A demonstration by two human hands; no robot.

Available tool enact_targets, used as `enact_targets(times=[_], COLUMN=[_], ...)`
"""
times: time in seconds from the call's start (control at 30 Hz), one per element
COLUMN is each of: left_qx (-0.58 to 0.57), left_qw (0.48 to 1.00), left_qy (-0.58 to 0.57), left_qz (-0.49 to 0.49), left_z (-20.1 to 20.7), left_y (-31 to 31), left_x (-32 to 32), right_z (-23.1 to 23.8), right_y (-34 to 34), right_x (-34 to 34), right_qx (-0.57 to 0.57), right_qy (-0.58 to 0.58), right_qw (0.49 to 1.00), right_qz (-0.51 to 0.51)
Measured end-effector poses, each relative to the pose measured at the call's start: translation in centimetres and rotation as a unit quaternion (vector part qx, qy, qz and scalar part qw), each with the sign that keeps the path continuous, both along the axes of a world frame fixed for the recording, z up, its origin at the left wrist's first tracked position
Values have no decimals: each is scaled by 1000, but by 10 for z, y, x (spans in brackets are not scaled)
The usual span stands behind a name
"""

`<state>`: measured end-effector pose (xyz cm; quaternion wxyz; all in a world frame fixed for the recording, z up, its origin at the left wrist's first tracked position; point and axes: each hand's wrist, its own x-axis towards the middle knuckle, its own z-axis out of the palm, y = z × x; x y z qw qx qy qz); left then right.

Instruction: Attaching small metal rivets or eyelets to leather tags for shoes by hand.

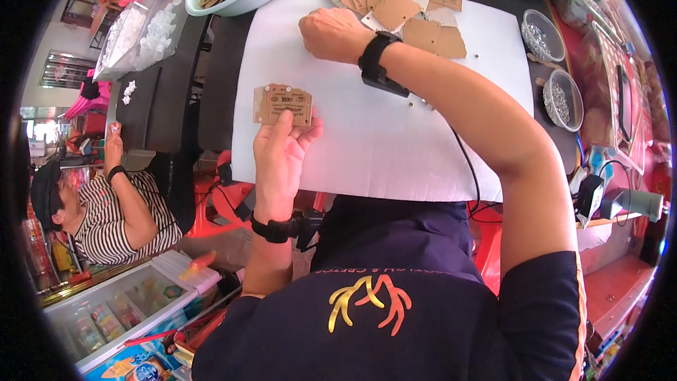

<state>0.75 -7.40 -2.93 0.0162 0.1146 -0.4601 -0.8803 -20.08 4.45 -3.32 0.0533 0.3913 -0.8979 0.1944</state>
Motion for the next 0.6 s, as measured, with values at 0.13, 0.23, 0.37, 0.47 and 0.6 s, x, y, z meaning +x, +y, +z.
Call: enact_targets(times=[0.13,0.23,0.37,0.47,0.6], left_qx=[-22,-37,-5,-4,-5], left_qw=[1000,999,1000,1000,999], left_qy=[-13,-12,-1,-7,3], left_qz=[9,13,11,-11,-42], left_z=[3,6,17,28,34], left_y=[1,5,11,22,36], left_x=[-1,-3,-6,-9,-12], right_z=[19,43,53,50,50], right_y=[17,40,66,81,94], right_x=[19,51,91,108,121], right_qx=[-50,-97,-160,-228,-327], right_qy=[-111,-310,-495,-556,-597], right_qw=[992,946,854,798,731], right_qz=[35,25,-20,-46,-50])
